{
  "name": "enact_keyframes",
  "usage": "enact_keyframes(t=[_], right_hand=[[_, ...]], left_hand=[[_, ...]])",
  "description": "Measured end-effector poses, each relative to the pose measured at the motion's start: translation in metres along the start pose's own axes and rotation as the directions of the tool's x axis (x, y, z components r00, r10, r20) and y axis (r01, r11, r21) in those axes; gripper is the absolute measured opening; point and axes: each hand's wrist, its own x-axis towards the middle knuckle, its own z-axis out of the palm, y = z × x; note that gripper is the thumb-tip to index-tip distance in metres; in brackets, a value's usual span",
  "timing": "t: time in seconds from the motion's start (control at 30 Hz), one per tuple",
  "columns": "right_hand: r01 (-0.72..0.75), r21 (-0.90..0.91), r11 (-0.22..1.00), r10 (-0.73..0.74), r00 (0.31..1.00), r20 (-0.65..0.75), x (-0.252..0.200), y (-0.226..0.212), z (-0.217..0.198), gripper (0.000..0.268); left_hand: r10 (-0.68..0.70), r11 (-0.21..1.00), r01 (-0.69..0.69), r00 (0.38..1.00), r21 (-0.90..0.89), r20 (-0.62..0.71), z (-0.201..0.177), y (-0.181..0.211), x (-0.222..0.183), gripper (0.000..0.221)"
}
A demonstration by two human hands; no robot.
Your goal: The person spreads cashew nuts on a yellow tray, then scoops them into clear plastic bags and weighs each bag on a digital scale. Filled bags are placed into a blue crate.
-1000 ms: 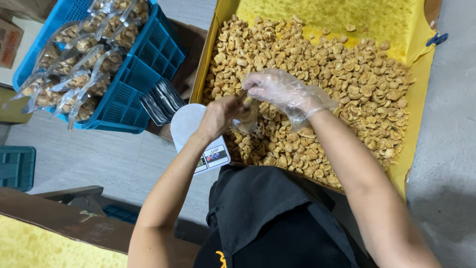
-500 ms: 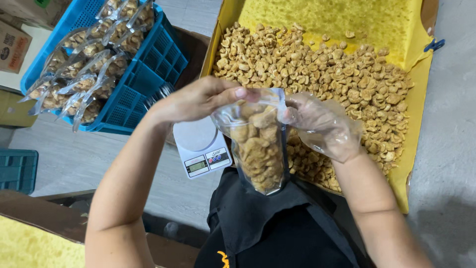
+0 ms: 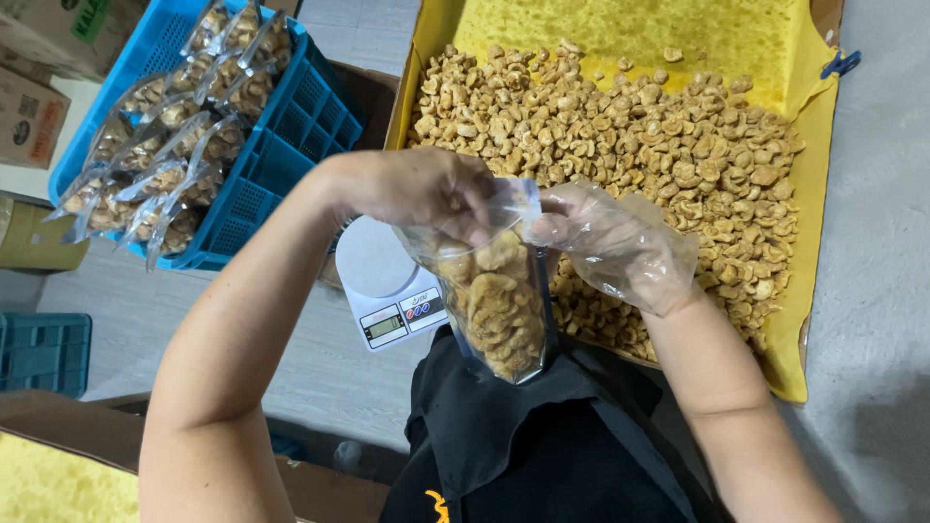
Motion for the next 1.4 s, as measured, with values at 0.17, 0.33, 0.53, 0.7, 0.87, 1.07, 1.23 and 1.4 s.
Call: enact_keyframes(t=[0.17, 0.33, 0.53, 0.7, 0.87, 1.07, 1.23, 1.4], right_hand=[[0.076, 0.076, 0.994, -0.077, 0.997, 0.016, 0.001, 0.004, 0.000, 0.051], [0.002, 0.070, 0.998, -0.004, 0.999, 0.036, 0.004, -0.003, 0.001, 0.053], [-0.017, 0.123, 0.992, 0.012, 0.999, 0.041, 0.013, 0.003, 0.000, 0.045], [-0.120, 0.097, 0.988, 0.135, 0.977, -0.163, 0.036, 0.032, -0.011, 0.035], [-0.209, -0.039, 0.977, 0.202, 0.971, -0.127, 0.044, 0.062, -0.020, 0.026], [-0.191, 0.007, 0.981, 0.191, 0.979, -0.075, 0.043, 0.050, -0.023, 0.023], [0.026, 0.030, 0.999, -0.028, 0.998, 0.064, 0.030, 0.020, -0.014, 0.006], [-0.142, -0.338, 0.930, 0.086, 0.980, -0.177, 0.034, 0.028, -0.014, 0.017]], left_hand=[[-0.122, 0.992, 0.121, 0.983, -0.018, -0.137, 0.010, -0.005, 0.005, 0.040], [-0.146, 0.963, 0.100, 0.974, -0.250, -0.172, 0.001, -0.011, -0.019, 0.043], [-0.154, 0.986, 0.111, 0.894, -0.126, -0.422, 0.049, -0.011, -0.019, 0.036], [-0.241, 0.965, 0.129, 0.786, -0.230, -0.569, 0.074, -0.024, -0.009, 0.016], [-0.247, 0.954, 0.055, 0.708, -0.296, -0.662, 0.103, -0.030, -0.004, 0.010], [-0.017, 0.984, -0.132, 0.593, -0.118, -0.805, 0.111, -0.037, -0.011, 0.016], [-0.005, 1.000, -0.018, 0.628, -0.021, -0.778, 0.090, -0.037, -0.021, 0.045], [-0.147, 0.973, 0.222, 0.812, 0.065, -0.565, 0.062, -0.030, -0.008, 0.020]])
